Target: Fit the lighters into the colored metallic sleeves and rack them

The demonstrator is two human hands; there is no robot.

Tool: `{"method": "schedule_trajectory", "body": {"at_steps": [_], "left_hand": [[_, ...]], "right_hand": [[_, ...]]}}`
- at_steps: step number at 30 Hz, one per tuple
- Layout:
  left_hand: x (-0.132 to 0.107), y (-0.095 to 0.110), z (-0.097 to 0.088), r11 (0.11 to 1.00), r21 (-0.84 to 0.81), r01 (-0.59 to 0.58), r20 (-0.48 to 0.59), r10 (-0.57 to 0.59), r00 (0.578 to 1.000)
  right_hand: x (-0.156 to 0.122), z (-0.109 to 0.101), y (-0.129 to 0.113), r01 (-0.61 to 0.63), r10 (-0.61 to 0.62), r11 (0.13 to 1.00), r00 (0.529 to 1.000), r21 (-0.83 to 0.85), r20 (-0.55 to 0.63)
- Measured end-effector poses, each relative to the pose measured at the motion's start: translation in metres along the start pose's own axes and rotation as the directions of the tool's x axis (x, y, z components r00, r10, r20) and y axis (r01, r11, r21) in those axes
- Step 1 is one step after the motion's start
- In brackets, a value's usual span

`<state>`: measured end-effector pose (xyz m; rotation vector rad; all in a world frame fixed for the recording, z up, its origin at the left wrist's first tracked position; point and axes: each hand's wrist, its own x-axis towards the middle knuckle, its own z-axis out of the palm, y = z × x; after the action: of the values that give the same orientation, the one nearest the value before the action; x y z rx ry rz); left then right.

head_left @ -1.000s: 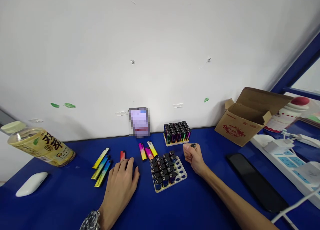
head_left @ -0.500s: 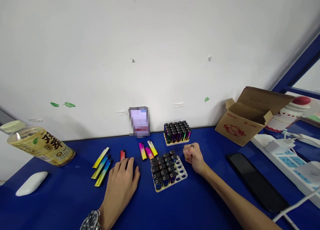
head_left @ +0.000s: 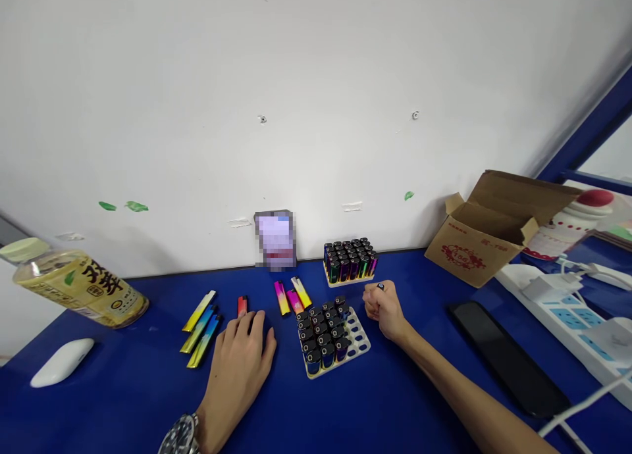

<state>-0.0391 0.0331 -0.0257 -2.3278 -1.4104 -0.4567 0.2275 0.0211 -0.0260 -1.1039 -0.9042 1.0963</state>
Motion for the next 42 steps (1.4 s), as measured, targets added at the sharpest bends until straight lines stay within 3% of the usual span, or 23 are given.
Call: {"method": "schedule_trajectory", "body": {"at_steps": [20,24,30,35,37,42], "left_hand": [[0.002,-0.001,0.003,0.999,0.041,-0.028,-0.023,0.029,0.999],[0.001,-0.001,0.002,0.999,0.044,-0.031,-0.027,0.033,0.999],[0.000,-0.001,0.001,0.999,0.040,-0.027,-0.023,0.028,0.999],[0.001,-0.002,0.002,0.999,0.029,-0.032,-0.024,0.032,0.999],[0.001,-0.002,0.002,0.999,0.025,-0.032,-0.028,0.033,0.999],[0.001,-0.004,0.002,0.999,0.009,-0.036,-0.036,0.036,0.999]], "right_hand": [[0.002,0.000,0.000,-0.015,0.015,1.000,1.000,-0.006,-0.002],[0.002,-0.001,0.005,0.012,-0.012,1.000,1.000,-0.015,-0.024],[0.000,0.001,0.006,0.151,-0.148,0.988,0.987,0.042,-0.061],[0.000,-0.001,-0.002,0.151,-0.150,0.988,0.983,0.005,-0.110],[0.000,-0.005,-0.006,0.183,-0.187,0.981,0.981,-0.070,-0.058],[-0.001,-0.018,-0.018,0.265,-0.209,0.922,0.954,-0.282,0.213]]}}
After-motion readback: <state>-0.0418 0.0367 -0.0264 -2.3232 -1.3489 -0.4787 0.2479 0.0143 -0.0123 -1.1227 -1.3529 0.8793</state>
